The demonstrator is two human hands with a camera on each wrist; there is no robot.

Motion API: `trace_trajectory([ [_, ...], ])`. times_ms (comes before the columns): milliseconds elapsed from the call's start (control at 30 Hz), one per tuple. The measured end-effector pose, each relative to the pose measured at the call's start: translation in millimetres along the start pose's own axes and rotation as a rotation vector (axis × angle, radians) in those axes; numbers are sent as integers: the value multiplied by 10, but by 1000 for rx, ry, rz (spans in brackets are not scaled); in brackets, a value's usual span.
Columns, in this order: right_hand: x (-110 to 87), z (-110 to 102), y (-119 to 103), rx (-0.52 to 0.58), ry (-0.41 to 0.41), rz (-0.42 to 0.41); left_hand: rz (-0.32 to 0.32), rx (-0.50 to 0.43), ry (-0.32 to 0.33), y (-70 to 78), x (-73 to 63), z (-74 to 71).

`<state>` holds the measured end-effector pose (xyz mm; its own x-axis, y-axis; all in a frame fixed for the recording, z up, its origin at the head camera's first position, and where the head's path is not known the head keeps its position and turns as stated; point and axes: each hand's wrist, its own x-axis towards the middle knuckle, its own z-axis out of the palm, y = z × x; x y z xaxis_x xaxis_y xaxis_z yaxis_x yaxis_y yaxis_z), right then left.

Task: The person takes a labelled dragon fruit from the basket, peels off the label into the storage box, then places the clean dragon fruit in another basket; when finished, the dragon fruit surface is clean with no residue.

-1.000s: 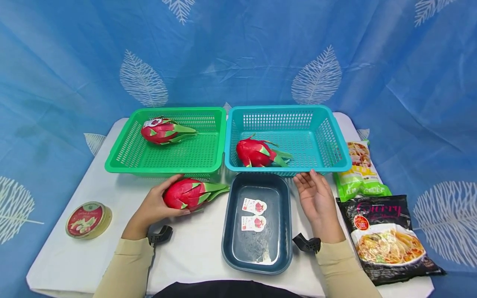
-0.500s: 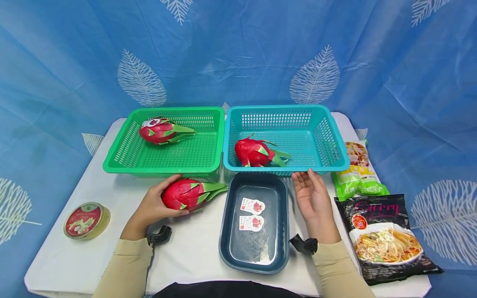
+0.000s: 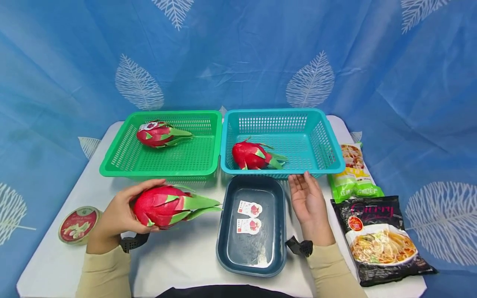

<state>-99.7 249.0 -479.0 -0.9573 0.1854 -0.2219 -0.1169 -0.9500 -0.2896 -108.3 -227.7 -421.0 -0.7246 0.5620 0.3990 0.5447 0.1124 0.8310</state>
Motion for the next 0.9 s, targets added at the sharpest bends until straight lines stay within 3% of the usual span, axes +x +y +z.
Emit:
trace_trajectory([
  [67, 4, -3, 0, -1, -5, -2, 84, -37, 2, 98, 152, -23],
  [167, 13, -5, -8, 12, -13, -8, 138, -70, 54, 197, 498, -11],
  [267, 24, -5, -7, 10, -26, -15, 105, -32, 118, 229, 921, 28],
  [367, 34, -11, 12, -3, -43, -19, 49, 80, 131, 167, 1383, 76],
  [533, 49, -38, 15, -35, -70, -34, -36, 211, 42, -28, 2145, 269],
  [633, 59, -50, 14, -79, -81, -44, -133, 281, -31, -78, 2519, 422],
  [767, 70, -61, 3, -114, -85, -60, -255, 367, -131, -63, 2946, 655],
  [900, 81, -58, 1, -132, -86, -65, -297, 388, -184, -112, 3257, 867],
])
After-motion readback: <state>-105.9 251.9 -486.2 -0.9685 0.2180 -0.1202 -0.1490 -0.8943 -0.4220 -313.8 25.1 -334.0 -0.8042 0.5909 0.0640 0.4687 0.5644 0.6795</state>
